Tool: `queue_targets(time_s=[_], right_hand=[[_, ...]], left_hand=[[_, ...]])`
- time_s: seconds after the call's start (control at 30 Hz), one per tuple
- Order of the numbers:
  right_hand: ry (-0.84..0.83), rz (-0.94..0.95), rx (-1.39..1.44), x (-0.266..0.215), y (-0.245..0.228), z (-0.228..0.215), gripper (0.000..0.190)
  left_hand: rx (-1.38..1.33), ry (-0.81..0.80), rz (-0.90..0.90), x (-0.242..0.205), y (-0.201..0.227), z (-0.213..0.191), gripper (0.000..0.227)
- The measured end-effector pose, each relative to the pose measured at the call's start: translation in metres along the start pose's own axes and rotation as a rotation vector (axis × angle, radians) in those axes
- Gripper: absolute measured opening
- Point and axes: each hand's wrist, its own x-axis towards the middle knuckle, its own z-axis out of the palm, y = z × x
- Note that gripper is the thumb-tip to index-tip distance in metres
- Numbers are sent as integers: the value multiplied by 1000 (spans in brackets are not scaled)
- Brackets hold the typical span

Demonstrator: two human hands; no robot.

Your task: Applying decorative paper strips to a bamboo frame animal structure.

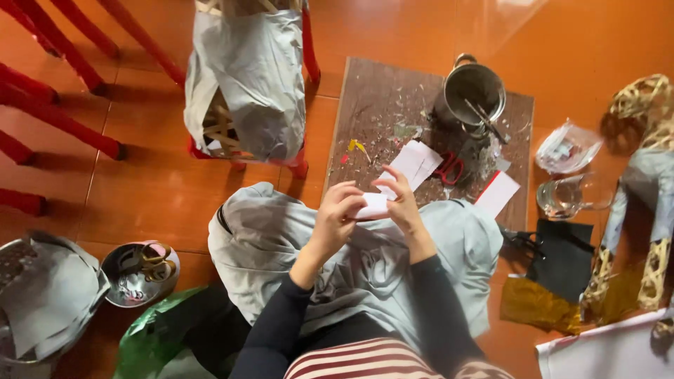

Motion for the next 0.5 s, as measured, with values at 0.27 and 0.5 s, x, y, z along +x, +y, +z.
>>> queue_targets(time_s=[0.27, 0.5], right_hand=[[-66, 167, 454, -4, 31, 3, 29], [-66, 237, 562, -3, 20, 9, 23]], left_hand=[[-201, 127, -111, -23, 32, -51, 40], [-299, 205, -148, -32, 36, -75, 35]])
